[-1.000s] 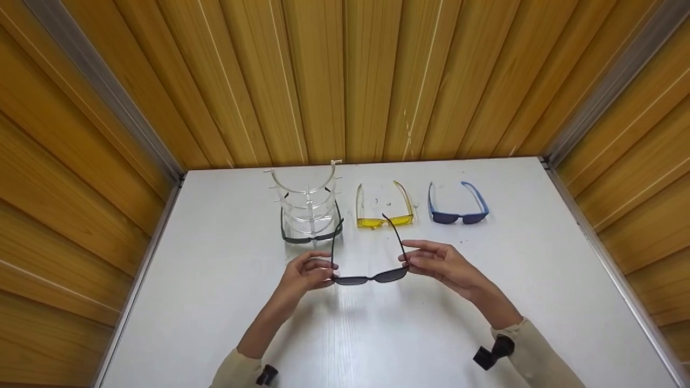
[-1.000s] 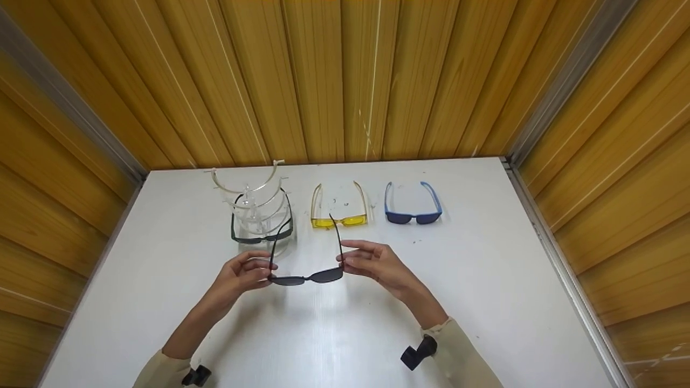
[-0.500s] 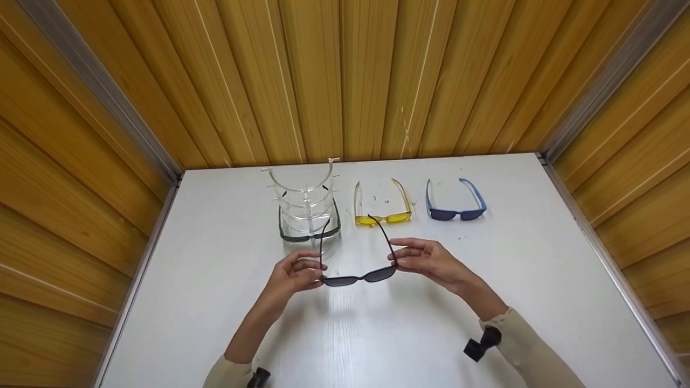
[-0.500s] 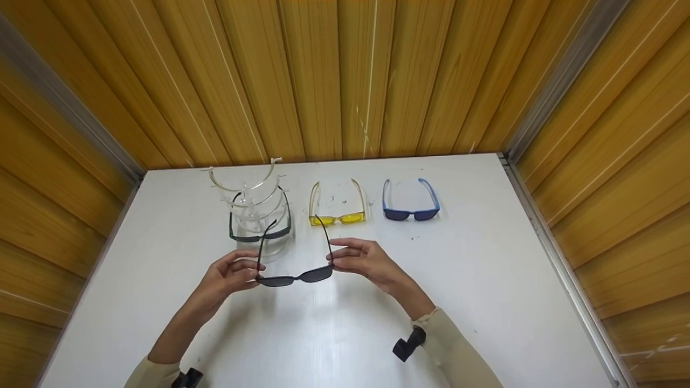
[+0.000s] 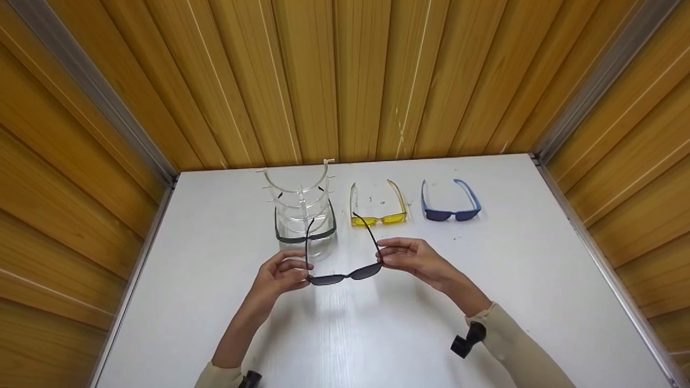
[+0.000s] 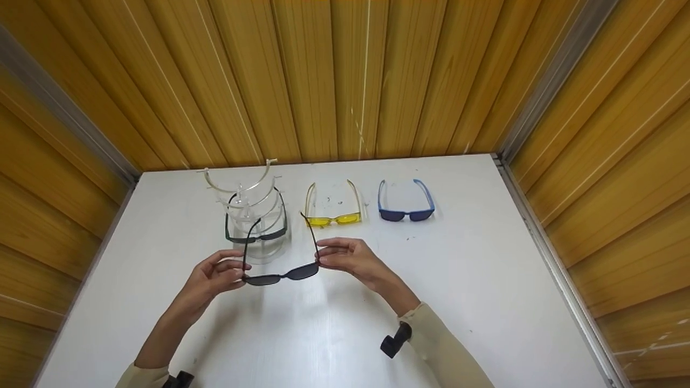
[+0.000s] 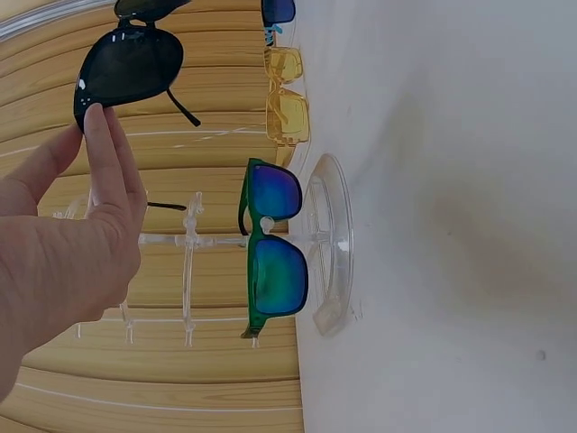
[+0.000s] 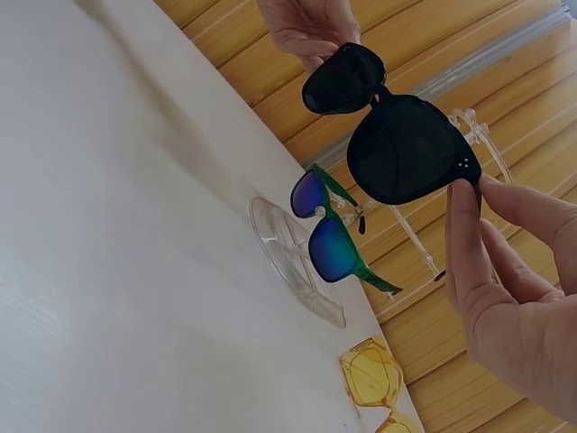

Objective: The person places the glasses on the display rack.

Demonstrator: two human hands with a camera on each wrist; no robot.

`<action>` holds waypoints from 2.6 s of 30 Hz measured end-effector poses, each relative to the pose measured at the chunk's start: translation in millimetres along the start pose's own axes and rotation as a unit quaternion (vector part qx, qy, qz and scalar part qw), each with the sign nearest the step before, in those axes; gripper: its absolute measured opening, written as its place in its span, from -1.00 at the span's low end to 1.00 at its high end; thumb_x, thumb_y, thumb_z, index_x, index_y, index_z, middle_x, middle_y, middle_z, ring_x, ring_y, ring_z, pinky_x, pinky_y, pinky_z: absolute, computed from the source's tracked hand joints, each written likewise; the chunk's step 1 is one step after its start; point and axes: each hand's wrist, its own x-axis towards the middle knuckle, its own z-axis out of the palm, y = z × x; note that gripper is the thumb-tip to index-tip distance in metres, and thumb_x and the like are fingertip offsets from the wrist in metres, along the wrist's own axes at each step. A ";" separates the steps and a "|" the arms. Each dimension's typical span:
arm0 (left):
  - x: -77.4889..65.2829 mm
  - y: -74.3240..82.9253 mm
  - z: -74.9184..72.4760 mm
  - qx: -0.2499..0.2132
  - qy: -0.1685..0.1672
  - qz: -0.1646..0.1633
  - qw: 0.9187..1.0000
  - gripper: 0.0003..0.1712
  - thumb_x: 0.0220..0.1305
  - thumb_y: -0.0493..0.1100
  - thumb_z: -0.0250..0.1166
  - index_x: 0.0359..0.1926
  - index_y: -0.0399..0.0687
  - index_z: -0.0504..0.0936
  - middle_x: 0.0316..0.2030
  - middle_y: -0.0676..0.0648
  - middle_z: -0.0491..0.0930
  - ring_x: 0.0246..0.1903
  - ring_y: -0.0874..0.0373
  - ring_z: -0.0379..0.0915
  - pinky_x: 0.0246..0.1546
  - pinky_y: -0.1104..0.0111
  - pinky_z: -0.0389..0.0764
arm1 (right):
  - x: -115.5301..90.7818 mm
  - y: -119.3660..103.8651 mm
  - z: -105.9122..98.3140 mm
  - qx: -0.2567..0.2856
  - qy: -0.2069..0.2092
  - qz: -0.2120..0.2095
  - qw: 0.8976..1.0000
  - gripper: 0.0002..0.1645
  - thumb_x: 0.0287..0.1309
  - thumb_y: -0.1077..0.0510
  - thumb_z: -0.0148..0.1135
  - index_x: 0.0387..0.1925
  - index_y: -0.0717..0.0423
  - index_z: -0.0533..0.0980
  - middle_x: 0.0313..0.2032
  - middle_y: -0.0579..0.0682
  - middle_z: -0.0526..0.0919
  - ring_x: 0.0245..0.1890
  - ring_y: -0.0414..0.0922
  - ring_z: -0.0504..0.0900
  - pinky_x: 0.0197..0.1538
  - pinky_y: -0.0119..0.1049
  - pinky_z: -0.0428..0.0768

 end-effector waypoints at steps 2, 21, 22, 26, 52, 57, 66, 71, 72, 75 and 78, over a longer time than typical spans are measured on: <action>-1.6 0.1 -1.6 -0.001 0.000 0.000 1.000 -0.46 0.26 -0.35 0.38 0.24 -0.26 0.48 -0.06 -0.17 0.72 -0.13 0.11 0.73 0.00 0.23 0.78 | 0.7 1.7 2.2 0.006 -0.001 -0.005 1.000 -0.51 0.30 0.38 0.27 0.26 0.34 0.50 -0.06 -0.05 0.78 0.01 -0.19 0.75 0.24 -0.27 0.67; -14.0 -7.1 -14.4 -0.013 0.038 -0.005 0.999 -0.43 0.25 -0.37 0.38 0.27 -0.30 0.46 -0.05 -0.17 0.72 -0.11 0.12 0.72 0.01 0.26 0.77 | 7.2 5.4 20.7 -0.012 0.001 0.005 1.000 -0.50 0.28 0.33 0.32 0.24 0.33 0.52 -0.02 -0.03 0.76 0.02 -0.20 0.73 0.23 -0.28 0.67; -14.6 -6.2 -15.4 -0.012 0.042 -0.004 0.999 -0.44 0.26 -0.38 0.38 0.27 -0.30 0.47 -0.05 -0.17 0.72 -0.11 0.12 0.72 0.01 0.26 0.77 | 8.6 4.9 21.6 -0.016 -0.003 0.004 1.000 -0.48 0.28 0.33 0.32 0.25 0.33 0.51 -0.01 -0.03 0.76 0.02 -0.20 0.73 0.23 -0.28 0.68; -17.3 -0.9 -21.4 -0.012 0.061 0.000 0.998 -0.44 0.26 -0.40 0.36 0.27 -0.31 0.47 -0.08 -0.13 0.73 -0.11 0.11 0.72 0.00 0.26 0.78 | 15.7 2.6 26.0 -0.031 -0.020 0.002 0.999 -0.42 0.30 0.30 0.31 0.32 0.36 0.44 0.03 -0.03 0.73 0.05 -0.20 0.71 0.24 -0.28 0.67; -1.7 12.4 -44.4 -0.013 0.114 0.015 0.993 -0.51 0.27 -0.43 0.35 0.22 -0.28 0.54 -0.08 -0.13 0.72 -0.09 0.06 0.72 -0.02 0.30 0.77 | 43.2 -6.7 37.9 -0.044 -0.044 -0.006 0.998 -0.40 0.39 0.27 0.22 0.39 0.36 0.37 0.29 0.08 0.58 0.16 -0.18 0.64 0.34 -0.25 0.60; 7.1 12.5 -46.7 -0.006 0.125 0.013 0.992 -0.53 0.29 -0.41 0.34 0.23 -0.28 0.56 -0.07 -0.12 0.74 -0.04 0.01 0.72 -0.02 0.31 0.77 | 52.0 -8.0 39.4 -0.038 -0.029 -0.012 0.999 -0.39 0.37 0.28 0.24 0.39 0.35 0.37 0.27 0.07 0.59 0.18 -0.19 0.63 0.36 -0.24 0.58; 29.8 15.1 -54.4 -0.019 0.140 0.016 0.990 -0.51 0.31 -0.41 0.34 0.26 -0.33 0.54 -0.02 -0.17 0.73 -0.02 0.01 0.72 0.00 0.33 0.77 | 72.8 -3.0 43.9 -0.018 0.018 -0.033 0.999 -0.43 0.38 0.31 0.20 0.36 0.41 0.38 0.20 0.06 0.64 0.07 -0.21 0.67 0.26 -0.30 0.64; 46.4 19.3 -59.8 -0.028 0.134 0.022 0.990 -0.52 0.32 -0.41 0.32 0.25 -0.35 0.54 -0.04 -0.16 0.75 -0.02 0.05 0.73 0.01 0.33 0.76 | 90.6 -6.3 48.3 -0.003 0.081 -0.051 0.995 -0.51 0.36 0.34 0.22 0.27 0.45 0.46 -0.01 -0.01 0.76 -0.08 -0.25 0.72 0.10 -0.38 0.71; 49.6 20.3 -60.6 -0.031 0.134 0.024 0.990 -0.52 0.32 -0.41 0.32 0.25 -0.36 0.54 -0.04 -0.16 0.75 -0.02 0.05 0.73 0.01 0.33 0.76 | 94.0 -7.7 49.4 -0.003 0.092 -0.053 0.994 -0.52 0.35 0.34 0.23 0.25 0.45 0.48 -0.03 -0.01 0.77 -0.11 -0.25 0.73 0.06 -0.40 0.71; 57.2 22.0 -62.9 -0.033 0.131 0.028 0.990 -0.51 0.33 -0.40 0.32 0.26 -0.39 0.52 -0.06 -0.14 0.76 -0.05 0.10 0.74 0.02 0.35 0.76 | 102.6 -9.3 52.5 0.002 0.123 -0.059 0.991 -0.55 0.32 0.35 0.26 0.20 0.44 0.52 -0.09 -0.01 0.79 -0.16 -0.26 0.75 0.01 -0.41 0.72; 65.2 22.0 -64.0 -0.034 0.133 0.026 0.990 -0.51 0.33 -0.40 0.32 0.27 -0.40 0.51 -0.08 -0.12 0.77 -0.07 0.12 0.74 0.01 0.37 0.76 | 107.7 -7.6 52.8 -0.014 0.144 -0.068 0.987 -0.56 0.30 0.36 0.28 0.18 0.44 0.54 -0.11 -0.02 0.80 -0.17 -0.27 0.75 -0.01 -0.41 0.73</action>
